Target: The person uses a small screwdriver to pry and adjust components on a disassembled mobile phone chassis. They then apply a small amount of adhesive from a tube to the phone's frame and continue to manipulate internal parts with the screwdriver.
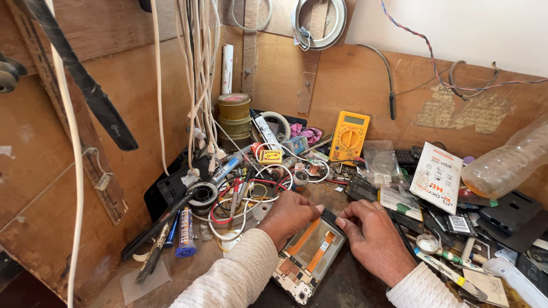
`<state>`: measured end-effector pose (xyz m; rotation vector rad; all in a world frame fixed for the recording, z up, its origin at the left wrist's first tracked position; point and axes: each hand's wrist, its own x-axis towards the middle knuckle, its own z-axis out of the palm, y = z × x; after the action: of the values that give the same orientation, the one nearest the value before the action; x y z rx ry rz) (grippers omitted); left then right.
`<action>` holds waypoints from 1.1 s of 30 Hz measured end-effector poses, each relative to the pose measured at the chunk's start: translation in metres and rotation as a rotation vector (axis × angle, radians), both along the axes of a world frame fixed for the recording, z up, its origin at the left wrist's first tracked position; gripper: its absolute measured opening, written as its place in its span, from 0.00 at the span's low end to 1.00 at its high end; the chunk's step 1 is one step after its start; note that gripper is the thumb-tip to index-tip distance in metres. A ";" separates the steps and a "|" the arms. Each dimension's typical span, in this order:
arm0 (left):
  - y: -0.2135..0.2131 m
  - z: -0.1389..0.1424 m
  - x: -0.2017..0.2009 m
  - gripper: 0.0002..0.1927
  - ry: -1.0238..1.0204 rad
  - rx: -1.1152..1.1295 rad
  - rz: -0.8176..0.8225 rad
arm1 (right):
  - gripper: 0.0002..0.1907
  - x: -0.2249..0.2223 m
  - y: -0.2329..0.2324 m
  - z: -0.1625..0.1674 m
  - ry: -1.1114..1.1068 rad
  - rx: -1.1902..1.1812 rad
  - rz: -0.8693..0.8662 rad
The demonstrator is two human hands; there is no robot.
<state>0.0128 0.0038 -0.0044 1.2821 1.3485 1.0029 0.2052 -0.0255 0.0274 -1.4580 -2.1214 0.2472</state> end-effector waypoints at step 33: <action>-0.007 0.007 0.003 0.12 -0.139 -0.058 -0.008 | 0.10 0.003 -0.002 0.004 0.225 -0.253 -0.122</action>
<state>0.0158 -0.0036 0.0028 1.1526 1.2560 1.0214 0.2087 -0.0276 0.0312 -1.6117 -1.8649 0.6219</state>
